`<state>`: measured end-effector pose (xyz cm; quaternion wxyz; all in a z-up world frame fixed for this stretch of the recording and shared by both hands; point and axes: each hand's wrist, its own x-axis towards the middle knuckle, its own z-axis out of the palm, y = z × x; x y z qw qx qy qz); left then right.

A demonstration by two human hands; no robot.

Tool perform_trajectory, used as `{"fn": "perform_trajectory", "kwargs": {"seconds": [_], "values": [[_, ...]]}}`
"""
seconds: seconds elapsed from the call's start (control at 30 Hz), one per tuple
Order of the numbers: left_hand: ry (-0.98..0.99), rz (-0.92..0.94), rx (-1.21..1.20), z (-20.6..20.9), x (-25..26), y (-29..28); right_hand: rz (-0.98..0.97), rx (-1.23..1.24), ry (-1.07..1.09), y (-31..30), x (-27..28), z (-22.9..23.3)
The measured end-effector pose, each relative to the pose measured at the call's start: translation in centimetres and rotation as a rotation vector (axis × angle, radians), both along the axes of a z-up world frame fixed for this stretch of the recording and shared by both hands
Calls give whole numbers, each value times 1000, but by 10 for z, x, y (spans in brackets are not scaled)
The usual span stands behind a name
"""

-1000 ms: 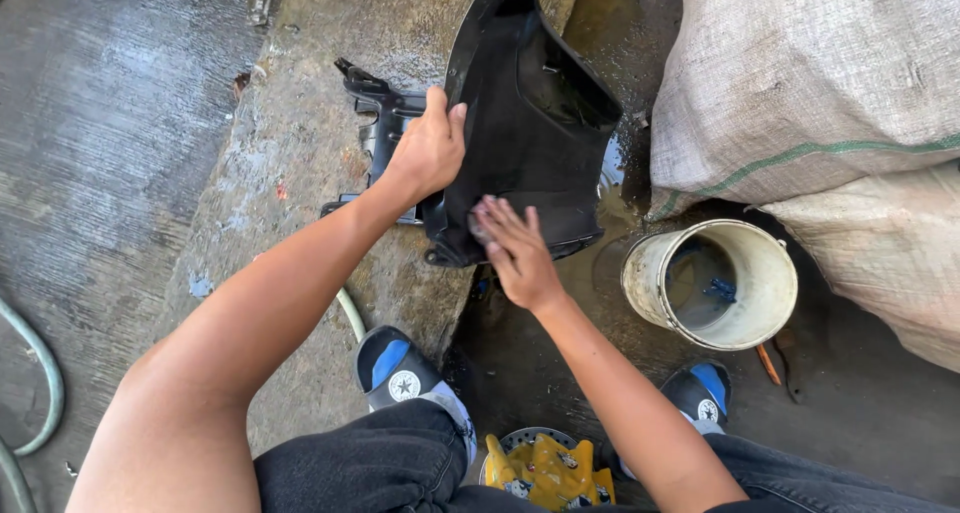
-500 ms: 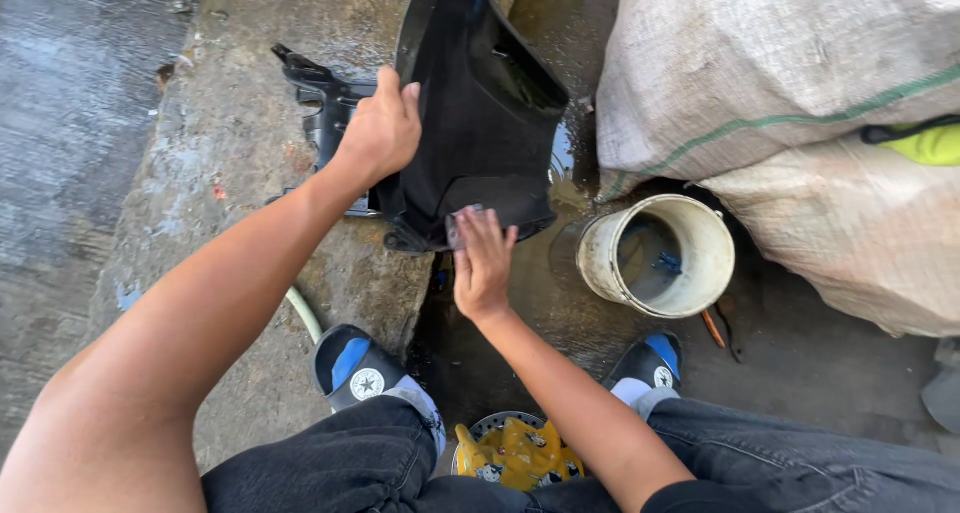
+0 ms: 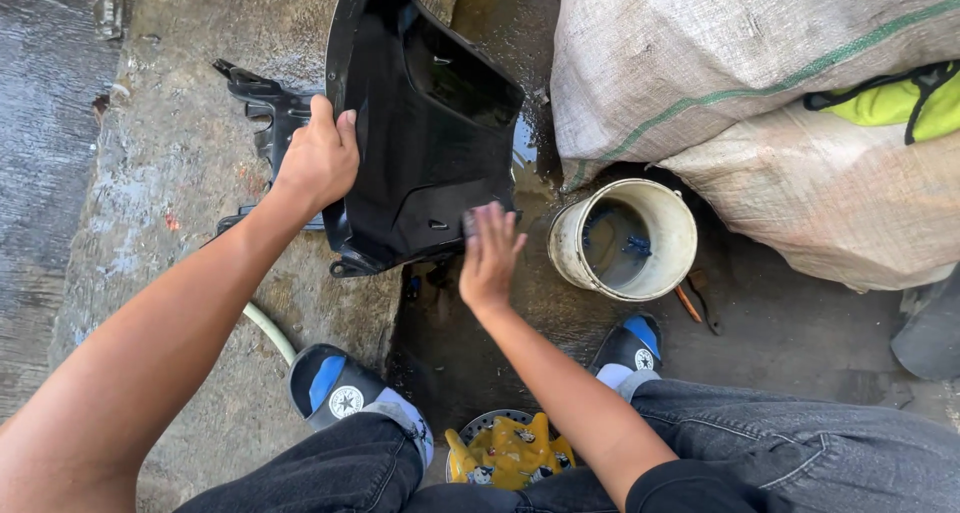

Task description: Cleaning a black plastic motorcycle part using a brush, cloth, and a bucket of water

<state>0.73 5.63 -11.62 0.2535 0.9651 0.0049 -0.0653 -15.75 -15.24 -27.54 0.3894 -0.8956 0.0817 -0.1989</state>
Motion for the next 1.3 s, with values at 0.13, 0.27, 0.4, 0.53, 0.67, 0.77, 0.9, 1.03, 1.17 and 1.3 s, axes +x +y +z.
{"fn": "perform_trajectory", "kwargs": {"seconds": [0.13,0.27,0.4,0.53,0.67,0.77,0.9,1.03,1.17,1.3], "values": [[23,1,-55,7,2,-4,-229,46,185,-25,17,-2],[45,67,-12,16,6,-10,-125,26,126,-9,6,23],[33,93,-66,15,4,-13,258,171,-13,26,-10,68],[43,122,-104,13,8,-13,522,568,-32,61,-14,129],[27,123,-101,10,13,-15,589,945,-136,78,9,146],[41,115,-95,1,22,-17,649,985,-96,66,16,149],[50,124,-106,-3,21,-22,684,915,-101,46,14,129],[116,95,-142,5,17,-16,710,747,-107,47,23,125],[122,84,-118,14,16,-19,753,668,-110,57,39,164],[100,65,-134,18,18,-18,778,720,-109,42,30,154]]}}
